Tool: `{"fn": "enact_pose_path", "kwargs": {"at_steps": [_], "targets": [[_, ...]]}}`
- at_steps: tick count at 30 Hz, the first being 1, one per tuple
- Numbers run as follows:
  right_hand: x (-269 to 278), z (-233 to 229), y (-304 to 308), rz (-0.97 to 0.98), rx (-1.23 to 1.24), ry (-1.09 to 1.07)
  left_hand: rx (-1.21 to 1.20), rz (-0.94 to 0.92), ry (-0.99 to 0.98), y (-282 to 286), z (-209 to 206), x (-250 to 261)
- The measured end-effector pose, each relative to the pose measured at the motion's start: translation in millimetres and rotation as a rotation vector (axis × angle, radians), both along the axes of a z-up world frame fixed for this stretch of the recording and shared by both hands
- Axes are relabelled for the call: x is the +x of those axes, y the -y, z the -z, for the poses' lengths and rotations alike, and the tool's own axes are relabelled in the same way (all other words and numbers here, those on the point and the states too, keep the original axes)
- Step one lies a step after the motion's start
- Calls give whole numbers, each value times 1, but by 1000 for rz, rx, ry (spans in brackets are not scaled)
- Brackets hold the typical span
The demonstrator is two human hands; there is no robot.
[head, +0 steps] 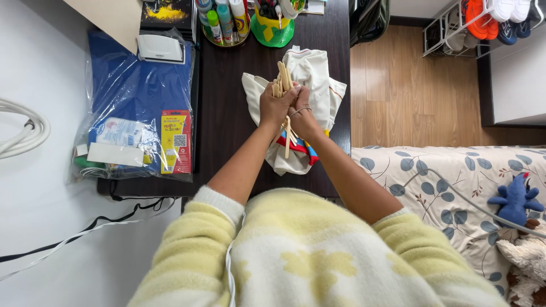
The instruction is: The person places a blue plastic bag on a desk, then unwraps a bundle of wooden sticks from a cloth. They wipe the sticks with the cloth, separate them, and re-bundle them with a rubber band. The person continues to adjust and re-bundle the sticks repeatedly.
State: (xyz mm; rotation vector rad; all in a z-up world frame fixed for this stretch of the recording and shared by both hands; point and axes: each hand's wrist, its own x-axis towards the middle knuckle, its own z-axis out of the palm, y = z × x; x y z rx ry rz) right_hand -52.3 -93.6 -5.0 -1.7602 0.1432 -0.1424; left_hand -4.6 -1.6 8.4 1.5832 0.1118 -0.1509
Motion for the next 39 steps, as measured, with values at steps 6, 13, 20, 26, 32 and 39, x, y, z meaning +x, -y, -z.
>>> {"fn": "enact_pose_path", "kwargs": {"at_steps": [6, 13, 20, 26, 32, 39], "targets": [[2, 44, -1, 31, 379, 150, 47, -77, 328, 3, 43, 11], [-2, 14, -12, -141, 253, 94, 6, 58, 520, -8, 45, 18], [10, 16, -22, -267, -147, -173, -18, 60, 119, -35, 79, 22], [24, 49, -2, -121, 187, 115, -1, 52, 68, -50, 92, 8], [4, -23, -30, -48, -298, 484, 145, 38, 292, -33, 117, 4], [-1, -23, -51, -23, -887, 666, 182, 7, 235, -31, 130, 6]]}}
